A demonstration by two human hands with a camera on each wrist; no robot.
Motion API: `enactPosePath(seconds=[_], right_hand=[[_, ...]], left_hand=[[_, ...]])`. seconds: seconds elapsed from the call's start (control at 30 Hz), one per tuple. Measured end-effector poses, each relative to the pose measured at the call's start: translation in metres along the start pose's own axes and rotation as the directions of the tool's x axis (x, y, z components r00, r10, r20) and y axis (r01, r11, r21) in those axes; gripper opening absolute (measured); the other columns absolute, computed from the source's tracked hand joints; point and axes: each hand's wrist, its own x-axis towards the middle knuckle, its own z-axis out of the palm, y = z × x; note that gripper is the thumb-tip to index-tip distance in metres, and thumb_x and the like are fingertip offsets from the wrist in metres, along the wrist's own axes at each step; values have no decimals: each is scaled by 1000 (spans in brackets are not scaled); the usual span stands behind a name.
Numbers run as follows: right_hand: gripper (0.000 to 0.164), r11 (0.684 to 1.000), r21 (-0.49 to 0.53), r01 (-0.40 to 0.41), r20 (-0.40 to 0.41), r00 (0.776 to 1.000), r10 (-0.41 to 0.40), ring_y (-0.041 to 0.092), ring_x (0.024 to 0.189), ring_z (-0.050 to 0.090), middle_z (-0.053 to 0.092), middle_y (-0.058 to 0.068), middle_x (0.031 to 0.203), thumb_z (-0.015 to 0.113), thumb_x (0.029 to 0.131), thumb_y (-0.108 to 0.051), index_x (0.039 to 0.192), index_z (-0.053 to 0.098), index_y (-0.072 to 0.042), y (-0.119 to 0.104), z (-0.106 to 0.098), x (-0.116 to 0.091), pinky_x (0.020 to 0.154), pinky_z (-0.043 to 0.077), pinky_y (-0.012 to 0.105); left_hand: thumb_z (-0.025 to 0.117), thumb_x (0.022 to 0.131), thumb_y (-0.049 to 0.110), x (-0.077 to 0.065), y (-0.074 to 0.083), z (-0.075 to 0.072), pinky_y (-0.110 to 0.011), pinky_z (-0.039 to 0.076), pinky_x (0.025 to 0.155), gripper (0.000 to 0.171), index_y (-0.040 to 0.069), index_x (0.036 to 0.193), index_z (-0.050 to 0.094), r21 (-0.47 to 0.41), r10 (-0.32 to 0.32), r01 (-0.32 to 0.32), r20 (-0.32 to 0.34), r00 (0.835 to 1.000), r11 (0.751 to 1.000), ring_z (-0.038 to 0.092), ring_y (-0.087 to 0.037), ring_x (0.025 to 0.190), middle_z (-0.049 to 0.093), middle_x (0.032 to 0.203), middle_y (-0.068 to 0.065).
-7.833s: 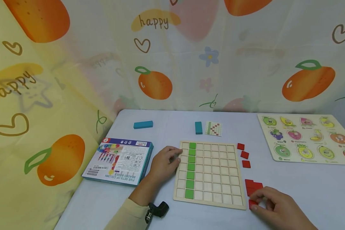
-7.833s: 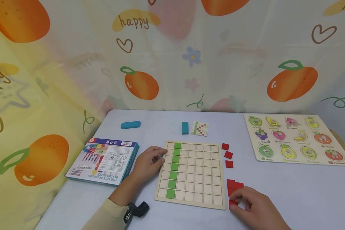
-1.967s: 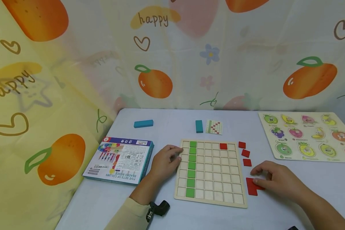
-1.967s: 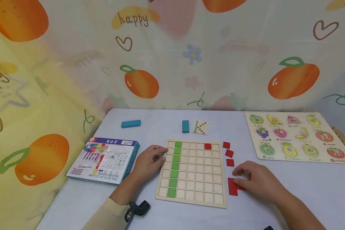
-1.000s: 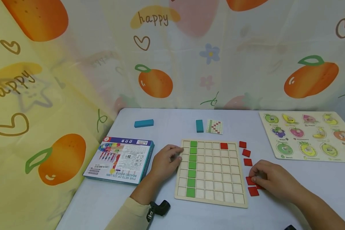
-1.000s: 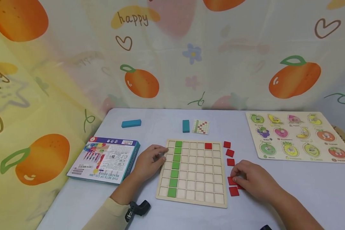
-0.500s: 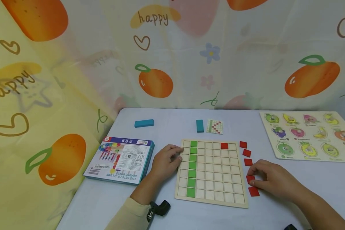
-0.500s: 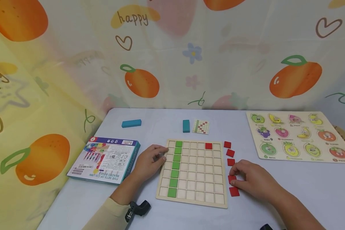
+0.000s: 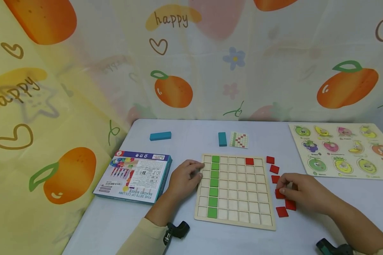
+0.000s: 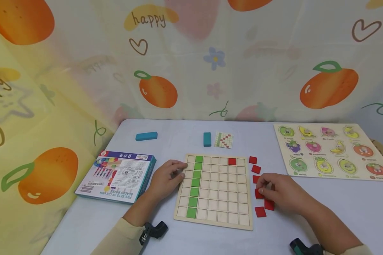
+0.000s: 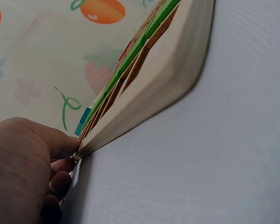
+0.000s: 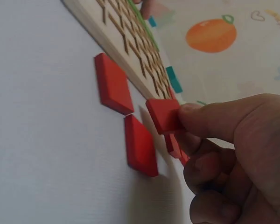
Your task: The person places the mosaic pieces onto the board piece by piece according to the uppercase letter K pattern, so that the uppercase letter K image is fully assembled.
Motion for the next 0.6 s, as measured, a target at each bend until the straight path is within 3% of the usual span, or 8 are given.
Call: enactPosePath(seconds=[0.17, 0.6], right_hand=[[9, 999, 34, -4, -6, 1000, 4, 16, 74, 57, 63, -5, 83, 75, 100, -15, 100, 69, -21, -2, -5, 6, 61, 49, 27], [5, 999, 38, -9, -38, 999, 10, 21, 81, 57, 66, -1, 97, 75, 100, -16, 102, 71, -19, -12, -11, 35, 64, 50, 27]], left_hand=[[72, 102, 20, 0, 0, 0, -35, 54, 89, 31, 18, 133, 76, 2, -1, 1, 0, 1000, 1000, 62, -12, 104, 67, 127, 5], [73, 102, 20, 1, 1, 1, -35, 54, 90, 32, 19, 133, 76, 12, -13, 13, 2, 1000, 1000, 62, -12, 105, 67, 127, 5]])
